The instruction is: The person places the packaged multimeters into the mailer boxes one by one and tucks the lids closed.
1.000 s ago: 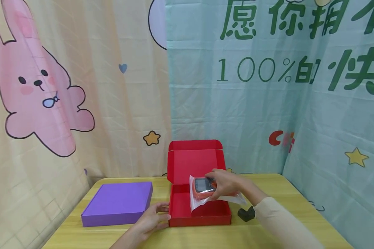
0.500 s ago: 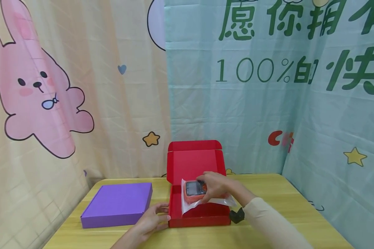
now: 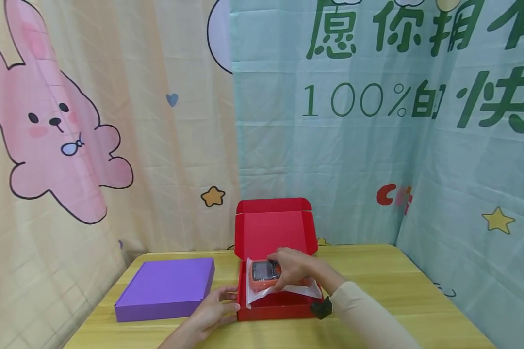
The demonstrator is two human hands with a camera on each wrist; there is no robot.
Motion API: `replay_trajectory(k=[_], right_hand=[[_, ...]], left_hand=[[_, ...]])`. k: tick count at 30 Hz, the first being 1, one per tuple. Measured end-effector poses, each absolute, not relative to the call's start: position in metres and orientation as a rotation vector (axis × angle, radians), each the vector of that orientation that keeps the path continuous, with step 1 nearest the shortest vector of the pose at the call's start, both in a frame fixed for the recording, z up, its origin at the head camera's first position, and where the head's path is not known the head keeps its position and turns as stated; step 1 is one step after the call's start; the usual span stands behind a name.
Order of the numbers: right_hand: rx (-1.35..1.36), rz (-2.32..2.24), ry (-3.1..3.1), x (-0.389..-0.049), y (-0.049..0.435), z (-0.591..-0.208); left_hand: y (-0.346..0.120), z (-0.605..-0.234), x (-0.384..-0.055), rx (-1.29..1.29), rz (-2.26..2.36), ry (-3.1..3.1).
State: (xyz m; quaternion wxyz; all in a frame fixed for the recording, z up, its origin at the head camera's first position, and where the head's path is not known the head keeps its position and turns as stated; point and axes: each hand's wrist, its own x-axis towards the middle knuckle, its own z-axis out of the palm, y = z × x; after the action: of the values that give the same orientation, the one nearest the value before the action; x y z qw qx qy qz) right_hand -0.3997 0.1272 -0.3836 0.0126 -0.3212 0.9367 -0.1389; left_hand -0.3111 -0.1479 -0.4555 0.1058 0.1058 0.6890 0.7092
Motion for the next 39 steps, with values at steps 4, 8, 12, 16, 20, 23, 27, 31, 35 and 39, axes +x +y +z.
replay_trajectory(k=[4,8,12,16,20,23,27,31,35,39], right_hand=[[-0.992,-0.455,2.922,-0.403,0.127,-0.388],[-0.987,-0.476,2.909,-0.405,0.127,-0.395],[-0.991,-0.464,2.902,-0.406,0.126,-0.403],[-0.993,-0.443,2.904,-0.407,0.126,-0.409],[-1.004,-0.453,2.883,-0.408,0.127,-0.412],[-1.009,-0.445,2.879,-0.411,0.126,-0.415],[-0.991,-0.454,2.875,-0.413,0.126,-0.421],[-0.979,-0.479,2.865,-0.414,0.125,-0.426],[-0.963,-0.481,2.857,-0.414,0.125,-0.426],[-0.955,-0.506,2.823,-0.414,0.128,-0.423]], left_hand=[[-0.147,-0.456,-0.312,0.318,2.092,2.03],[-0.147,-0.456,-0.312,0.323,2.088,2.029],[-0.147,-0.455,-0.312,0.319,2.087,2.02],[-0.147,-0.456,-0.312,0.308,2.08,2.014],[-0.147,-0.457,-0.313,0.289,2.063,2.024],[-0.148,-0.456,-0.315,0.265,2.051,2.036],[-0.147,-0.456,-0.315,0.246,2.044,2.049],[-0.147,-0.456,-0.315,0.241,2.044,2.053],[-0.147,-0.457,-0.315,0.25,2.055,2.051],[-0.147,-0.457,-0.315,0.249,2.056,2.056]])
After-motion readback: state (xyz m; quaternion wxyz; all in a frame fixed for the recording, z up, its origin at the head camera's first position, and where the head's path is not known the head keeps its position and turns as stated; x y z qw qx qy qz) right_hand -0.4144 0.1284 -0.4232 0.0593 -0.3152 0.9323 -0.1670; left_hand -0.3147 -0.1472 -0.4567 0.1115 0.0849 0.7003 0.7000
